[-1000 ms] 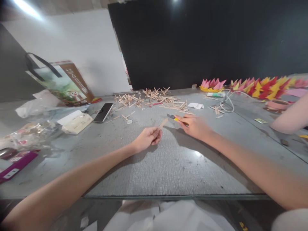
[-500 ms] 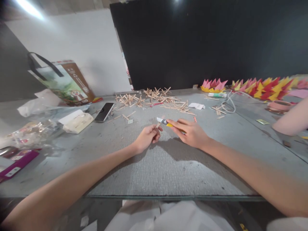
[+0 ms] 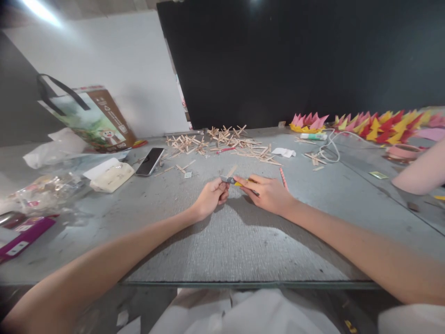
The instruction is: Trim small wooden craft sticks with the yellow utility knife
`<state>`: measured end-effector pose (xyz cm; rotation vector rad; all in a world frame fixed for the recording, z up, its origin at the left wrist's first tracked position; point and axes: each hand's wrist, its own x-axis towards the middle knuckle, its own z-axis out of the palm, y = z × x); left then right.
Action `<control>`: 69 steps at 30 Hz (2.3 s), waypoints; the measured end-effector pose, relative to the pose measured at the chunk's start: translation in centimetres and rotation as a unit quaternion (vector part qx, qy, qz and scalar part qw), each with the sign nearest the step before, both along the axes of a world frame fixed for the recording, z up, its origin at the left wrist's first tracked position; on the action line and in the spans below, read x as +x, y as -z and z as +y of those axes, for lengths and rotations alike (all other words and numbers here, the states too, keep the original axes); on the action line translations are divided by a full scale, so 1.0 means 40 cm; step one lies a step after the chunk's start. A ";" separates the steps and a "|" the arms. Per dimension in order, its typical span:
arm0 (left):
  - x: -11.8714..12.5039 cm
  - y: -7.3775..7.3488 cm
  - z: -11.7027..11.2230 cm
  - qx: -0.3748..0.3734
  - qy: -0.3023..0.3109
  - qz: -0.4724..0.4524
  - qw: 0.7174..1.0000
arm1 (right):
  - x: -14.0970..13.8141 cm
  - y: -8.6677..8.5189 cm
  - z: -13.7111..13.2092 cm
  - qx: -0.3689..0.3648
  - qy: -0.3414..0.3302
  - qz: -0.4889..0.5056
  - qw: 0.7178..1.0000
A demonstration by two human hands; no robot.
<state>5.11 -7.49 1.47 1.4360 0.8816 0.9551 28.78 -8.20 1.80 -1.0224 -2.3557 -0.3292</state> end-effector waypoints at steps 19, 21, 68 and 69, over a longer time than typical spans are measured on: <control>-0.006 0.007 0.006 -0.012 0.021 -0.042 0.999 | 0.007 -0.010 0.012 -0.087 -0.067 0.056 0.992; -0.008 0.005 0.006 -0.010 0.019 -0.045 0.999 | 0.012 -0.013 0.009 -0.115 -0.086 0.069 0.987; -0.007 0.002 -0.012 0.072 0.054 0.060 0.994 | 0.006 -0.035 -0.012 -0.215 0.015 0.275 0.937; -0.007 0.002 -0.011 0.064 0.054 0.051 0.995 | 0.009 -0.036 -0.013 -0.214 0.003 0.254 0.943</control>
